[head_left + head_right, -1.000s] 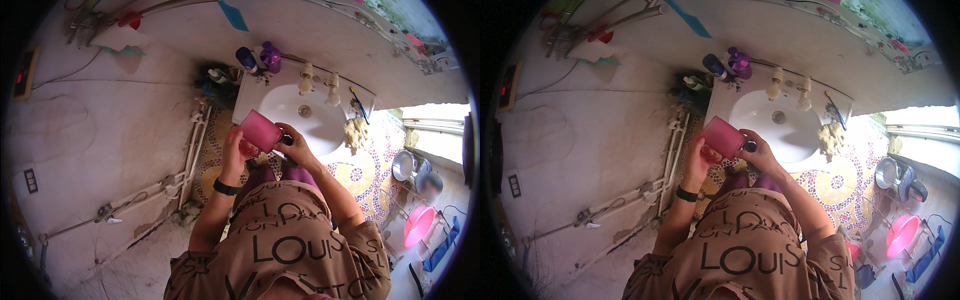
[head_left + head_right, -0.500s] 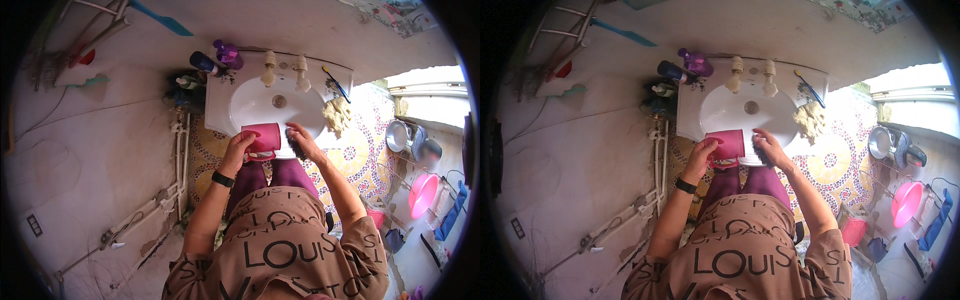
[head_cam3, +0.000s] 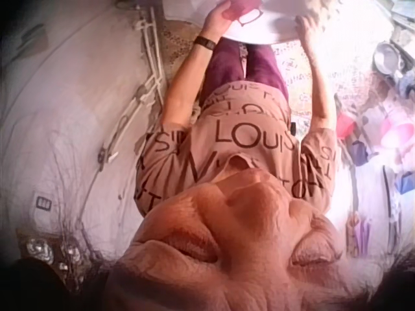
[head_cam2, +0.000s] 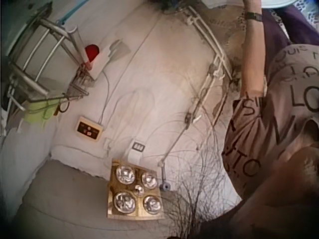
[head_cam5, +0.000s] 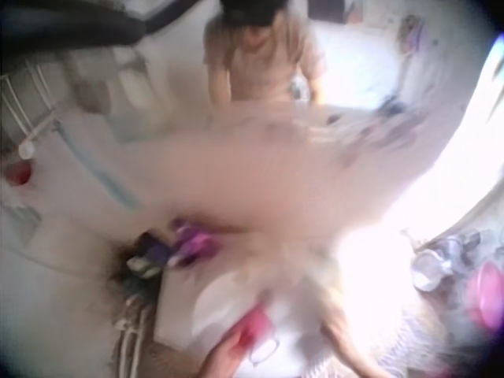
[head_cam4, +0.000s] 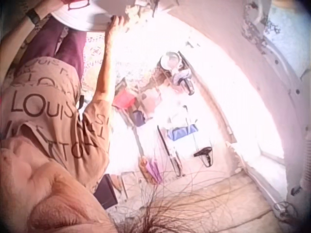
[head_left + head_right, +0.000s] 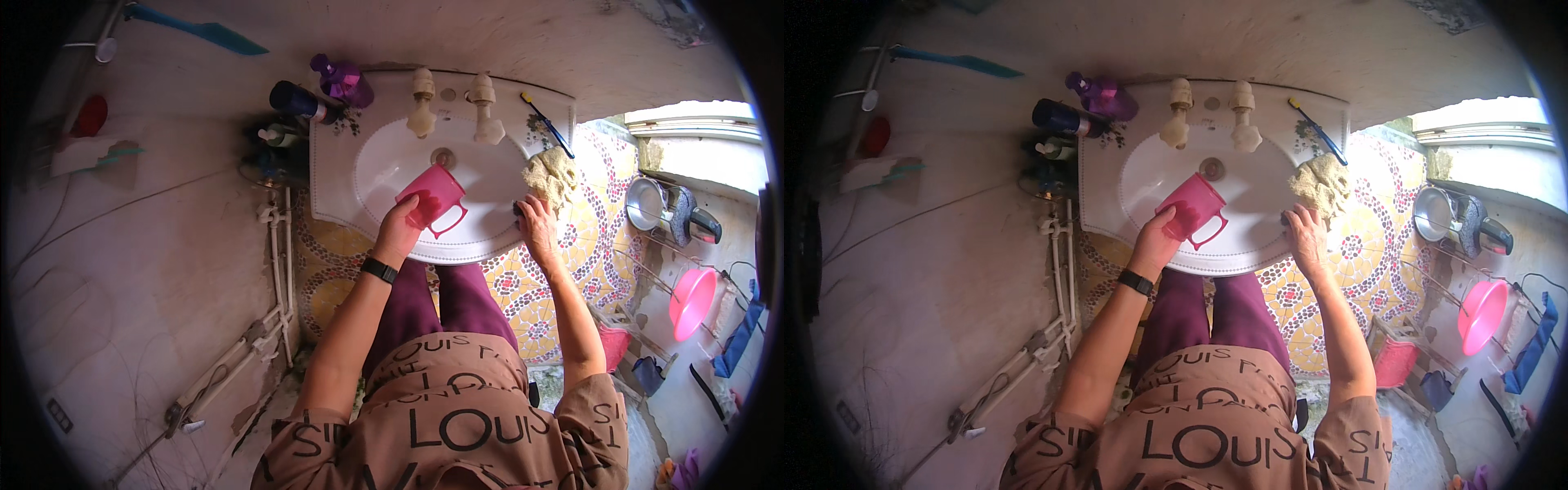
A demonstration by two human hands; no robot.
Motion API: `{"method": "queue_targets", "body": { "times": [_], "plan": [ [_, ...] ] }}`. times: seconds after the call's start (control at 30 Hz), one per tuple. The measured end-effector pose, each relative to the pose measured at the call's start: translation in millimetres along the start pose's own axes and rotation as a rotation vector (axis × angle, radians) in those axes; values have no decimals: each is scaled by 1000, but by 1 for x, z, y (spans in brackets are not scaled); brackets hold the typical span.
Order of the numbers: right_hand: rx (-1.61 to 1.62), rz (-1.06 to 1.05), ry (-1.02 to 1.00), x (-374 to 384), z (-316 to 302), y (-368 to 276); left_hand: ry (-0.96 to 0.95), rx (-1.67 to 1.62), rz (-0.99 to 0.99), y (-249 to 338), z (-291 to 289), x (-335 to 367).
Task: The person washes a pink cup in a sink, wipes a wall-mounted metal shelf and the surrounding wall with a cloth, and organizes toothbrushes and cups on the shelf.
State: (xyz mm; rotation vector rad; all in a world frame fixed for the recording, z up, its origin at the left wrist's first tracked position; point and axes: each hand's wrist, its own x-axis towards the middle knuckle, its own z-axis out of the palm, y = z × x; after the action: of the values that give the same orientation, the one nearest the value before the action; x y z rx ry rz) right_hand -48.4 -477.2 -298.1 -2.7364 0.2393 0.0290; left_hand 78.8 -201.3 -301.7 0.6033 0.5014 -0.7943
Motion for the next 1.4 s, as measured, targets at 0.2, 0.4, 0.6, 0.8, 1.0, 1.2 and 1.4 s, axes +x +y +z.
{"method": "queue_targets", "body": {
  "times": [0.2, 0.4, 0.6, 0.8, 1.0, 1.2, 1.4],
  "plan": [
    [39, 42, 102, 12, -31, -26, 6, -40, 7, -13, -6, 36],
    [251, -6, 241, 111, -79, -97, 97, 95, 19, -31, 1, 62],
    [-296, -8, -126, 157, -60, -94, 109, 261, 122, -37, 7, 79],
    [-250, -274, -34, 170, -43, -51, 92, 275, 181, -46, 5, 97],
    [-207, -608, -102, 187, -55, -39, 101, 280, 30, -39, 13, 112],
    [-244, -846, -178, 200, -59, -40, 105, 331, 88, -34, 12, 131],
    [-297, -854, -266, 205, -65, -40, 154, 287, 84, -30, 18, 134]
  ]
}}
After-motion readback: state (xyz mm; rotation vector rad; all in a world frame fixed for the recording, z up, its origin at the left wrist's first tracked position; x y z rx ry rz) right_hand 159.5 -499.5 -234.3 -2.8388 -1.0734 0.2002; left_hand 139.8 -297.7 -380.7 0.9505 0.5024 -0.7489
